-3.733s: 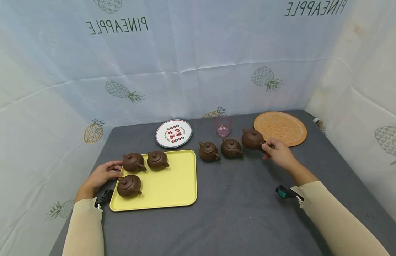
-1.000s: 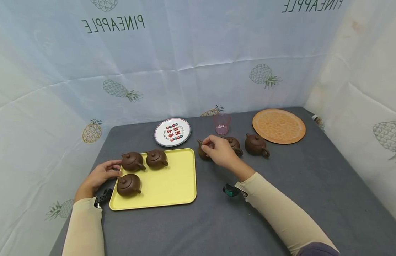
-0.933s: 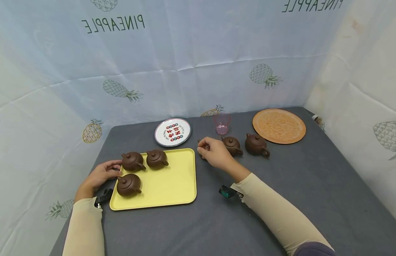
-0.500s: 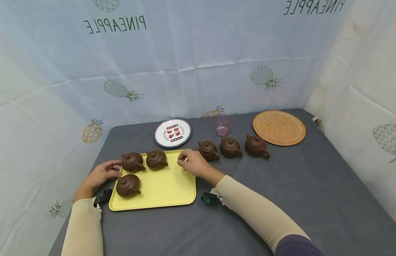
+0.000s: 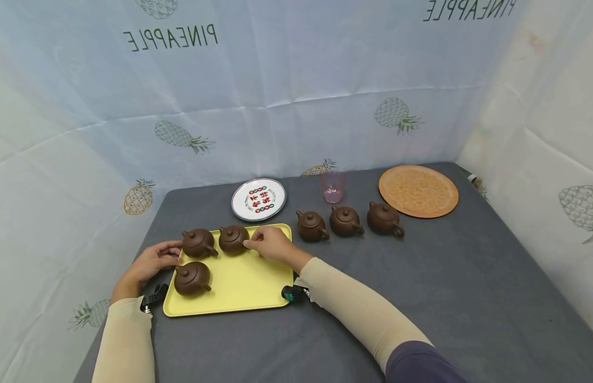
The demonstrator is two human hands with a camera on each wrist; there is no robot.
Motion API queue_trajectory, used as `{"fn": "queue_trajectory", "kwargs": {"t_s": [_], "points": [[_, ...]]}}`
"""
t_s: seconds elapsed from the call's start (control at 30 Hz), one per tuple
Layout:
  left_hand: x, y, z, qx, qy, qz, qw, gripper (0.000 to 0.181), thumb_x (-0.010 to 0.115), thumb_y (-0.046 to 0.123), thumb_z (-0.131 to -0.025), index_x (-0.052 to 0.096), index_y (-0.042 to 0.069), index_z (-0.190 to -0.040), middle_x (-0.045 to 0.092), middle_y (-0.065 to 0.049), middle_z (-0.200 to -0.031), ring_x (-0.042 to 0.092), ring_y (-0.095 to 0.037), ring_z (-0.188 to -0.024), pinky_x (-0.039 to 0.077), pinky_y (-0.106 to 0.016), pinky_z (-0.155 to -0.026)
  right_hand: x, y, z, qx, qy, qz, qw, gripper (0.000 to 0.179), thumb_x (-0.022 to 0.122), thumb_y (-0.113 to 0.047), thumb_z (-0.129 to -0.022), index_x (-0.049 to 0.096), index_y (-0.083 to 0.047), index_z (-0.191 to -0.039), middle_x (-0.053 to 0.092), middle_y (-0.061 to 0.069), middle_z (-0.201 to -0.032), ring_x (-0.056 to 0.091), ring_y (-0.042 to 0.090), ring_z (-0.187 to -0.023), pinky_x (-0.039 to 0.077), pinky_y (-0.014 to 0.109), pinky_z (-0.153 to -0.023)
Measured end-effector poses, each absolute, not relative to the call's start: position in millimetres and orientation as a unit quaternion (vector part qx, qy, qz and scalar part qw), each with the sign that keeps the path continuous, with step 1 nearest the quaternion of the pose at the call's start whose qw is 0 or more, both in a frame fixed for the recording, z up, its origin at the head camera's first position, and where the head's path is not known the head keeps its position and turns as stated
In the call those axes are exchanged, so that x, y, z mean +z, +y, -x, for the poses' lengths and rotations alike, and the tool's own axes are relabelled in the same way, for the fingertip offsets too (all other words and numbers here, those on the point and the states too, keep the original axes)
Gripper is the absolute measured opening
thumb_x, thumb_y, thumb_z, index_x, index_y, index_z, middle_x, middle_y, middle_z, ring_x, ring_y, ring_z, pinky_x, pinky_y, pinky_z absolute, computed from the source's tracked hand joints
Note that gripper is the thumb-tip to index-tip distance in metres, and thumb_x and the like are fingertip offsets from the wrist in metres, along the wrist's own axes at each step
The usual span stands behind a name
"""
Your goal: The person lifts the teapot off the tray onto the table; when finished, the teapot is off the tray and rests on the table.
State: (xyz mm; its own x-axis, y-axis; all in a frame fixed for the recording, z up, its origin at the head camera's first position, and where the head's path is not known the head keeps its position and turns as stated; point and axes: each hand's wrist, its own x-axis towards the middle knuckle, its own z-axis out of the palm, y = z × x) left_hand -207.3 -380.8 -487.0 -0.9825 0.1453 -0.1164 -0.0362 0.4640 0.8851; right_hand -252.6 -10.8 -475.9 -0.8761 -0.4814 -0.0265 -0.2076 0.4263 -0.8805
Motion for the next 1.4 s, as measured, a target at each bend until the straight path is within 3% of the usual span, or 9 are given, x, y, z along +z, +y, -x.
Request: {"fn": "queue_trajectory", "kwargs": {"t_s": [0.2,0.6,0.77,1.03,1.4], "points": [[-486,-380,206,0.523,0.847,-0.036,0.093,0.063,0.074,0.009,-0.086,0.044,-0.01,-0.138,0.06,-0.018,-0.109,0.062,-0.009,-0.084,0.049,-0.024,-0.072,-477,-24,252,-0.527,0.809,0.19,0.176,0.021,0.07,-0.03,-0.092,0.065,-0.01,-0.086,0.064,0.008,-0.074,0.064,0.018,-0.062,0.051,0.03,-0.058],[-487,-381,209,0.511,0.855,-0.022,0.088,0.061,0.076,0.012,-0.084,0.048,-0.007,-0.135,0.062,-0.013,-0.104,0.061,-0.01,-0.086,0.05,-0.024,-0.073,-480,-36,248,-0.615,0.753,0.114,0.203,0.02,0.07,-0.02,-0.091,0.061,-0.004,-0.084,0.061,0.013,-0.075,0.062,0.021,-0.058,0.056,0.035,-0.058],[-487,-382,209,0.513,0.854,-0.026,0.086,0.06,0.076,0.011,-0.084,0.048,-0.007,-0.135,0.062,-0.012,-0.104,0.061,-0.009,-0.086,0.049,-0.023,-0.073,-484,-39,248,-0.612,0.759,0.115,0.188,0.025,0.071,-0.027,-0.091,0.062,-0.005,-0.083,0.063,0.011,-0.075,0.065,0.02,-0.06,0.055,0.033,-0.06],[-488,-382,209,0.517,0.851,-0.021,0.089,0.061,0.076,0.012,-0.085,0.048,-0.007,-0.136,0.062,-0.012,-0.104,0.061,-0.01,-0.084,0.05,-0.024,-0.072,-486,-39,248,-0.649,0.727,0.105,0.196,0.019,0.068,-0.012,-0.092,0.059,-0.001,-0.08,0.058,0.013,-0.073,0.065,0.022,-0.061,0.056,0.034,-0.062],[-488,-382,210,0.512,0.855,-0.02,0.087,0.061,0.076,0.012,-0.084,0.048,-0.006,-0.136,0.061,-0.015,-0.105,0.061,-0.01,-0.084,0.049,-0.024,-0.072,-474,-27,245,-0.645,0.731,0.11,0.194,0.02,0.067,-0.012,-0.093,0.058,0.0,-0.081,0.058,0.016,-0.077,0.066,0.028,-0.07,0.056,0.035,-0.067]]}}
